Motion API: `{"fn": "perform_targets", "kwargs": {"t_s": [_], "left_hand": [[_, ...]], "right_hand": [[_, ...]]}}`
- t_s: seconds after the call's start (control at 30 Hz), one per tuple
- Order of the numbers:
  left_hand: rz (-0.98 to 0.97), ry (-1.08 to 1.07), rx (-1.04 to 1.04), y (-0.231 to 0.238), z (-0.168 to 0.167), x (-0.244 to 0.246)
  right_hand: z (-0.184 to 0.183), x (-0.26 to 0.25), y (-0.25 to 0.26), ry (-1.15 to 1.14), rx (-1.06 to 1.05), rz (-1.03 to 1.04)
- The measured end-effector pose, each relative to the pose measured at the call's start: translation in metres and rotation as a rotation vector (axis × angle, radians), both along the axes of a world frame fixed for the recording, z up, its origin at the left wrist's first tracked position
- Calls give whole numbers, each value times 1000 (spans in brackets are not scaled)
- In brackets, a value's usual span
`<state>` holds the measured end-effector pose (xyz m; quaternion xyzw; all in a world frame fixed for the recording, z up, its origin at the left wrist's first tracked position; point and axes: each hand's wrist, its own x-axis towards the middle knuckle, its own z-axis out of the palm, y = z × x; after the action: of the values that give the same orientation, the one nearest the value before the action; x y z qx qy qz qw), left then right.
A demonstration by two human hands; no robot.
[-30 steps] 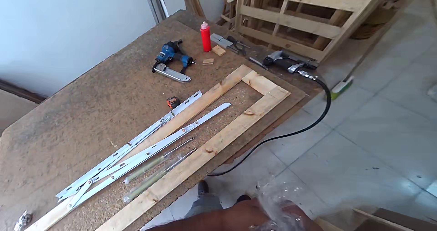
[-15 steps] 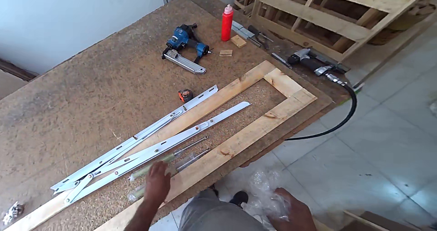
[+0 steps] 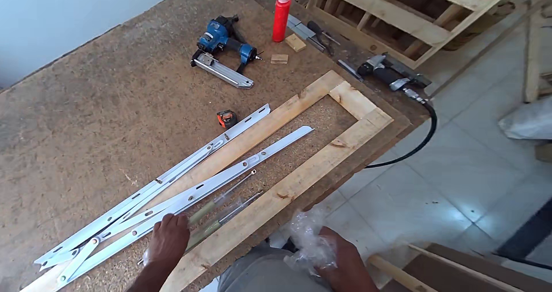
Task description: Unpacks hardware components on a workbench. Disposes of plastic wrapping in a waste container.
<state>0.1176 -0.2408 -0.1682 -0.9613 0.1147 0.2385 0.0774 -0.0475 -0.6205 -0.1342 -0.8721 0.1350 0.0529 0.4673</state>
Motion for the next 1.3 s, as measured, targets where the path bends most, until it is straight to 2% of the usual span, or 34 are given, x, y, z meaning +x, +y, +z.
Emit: {"fn": "perform_targets", "kwargs": {"t_s": [0.07, 0.1, 0.23, 0.33, 0.4, 0.53, 0.63, 0.7, 0.83, 1.0, 1.07, 1.13, 1.2, 1.3], "left_hand": [[-41, 26, -7, 4, 21, -9], [-109, -40, -54, 8, 27, -16], [-418, -391, -241, 4, 51, -38], [-515, -494, -279, 5, 63, -42], [-514, -476, -304, 19, 63, -44], [-404, -269, -398, 51, 53, -57], [-399, -313, -439, 63, 46, -68], [-304, -307, -470, 72, 44, -76], [-72, -183, -668, 67, 54, -88], [325, 76, -1219, 64, 62, -80], [458, 137, -1373, 58, 69, -77], [704, 166, -1541, 52, 71, -74], [919, 161, -1638, 45, 72, -72], [1108, 129, -1696, 32, 73, -71]], "right_hand": [[9, 18, 7, -121, 8, 133], [18, 31, 12, -124, -11, 222], [58, 92, 42, 158, -152, 634], [57, 111, 51, 322, -275, 795], [55, 110, 48, 366, -282, 829], [58, 96, 33, 275, -227, 772], [56, 88, 22, 215, -182, 710], [57, 83, 9, 151, -138, 616], [56, 76, -8, 137, -69, 516], [26, 58, -21, 67, -4, 367], [16, 51, -20, 71, -4, 332], [12, 45, -17, 91, 18, 290], [12, 40, -13, 135, 46, 253], [9, 34, -8, 192, 77, 210]]}}
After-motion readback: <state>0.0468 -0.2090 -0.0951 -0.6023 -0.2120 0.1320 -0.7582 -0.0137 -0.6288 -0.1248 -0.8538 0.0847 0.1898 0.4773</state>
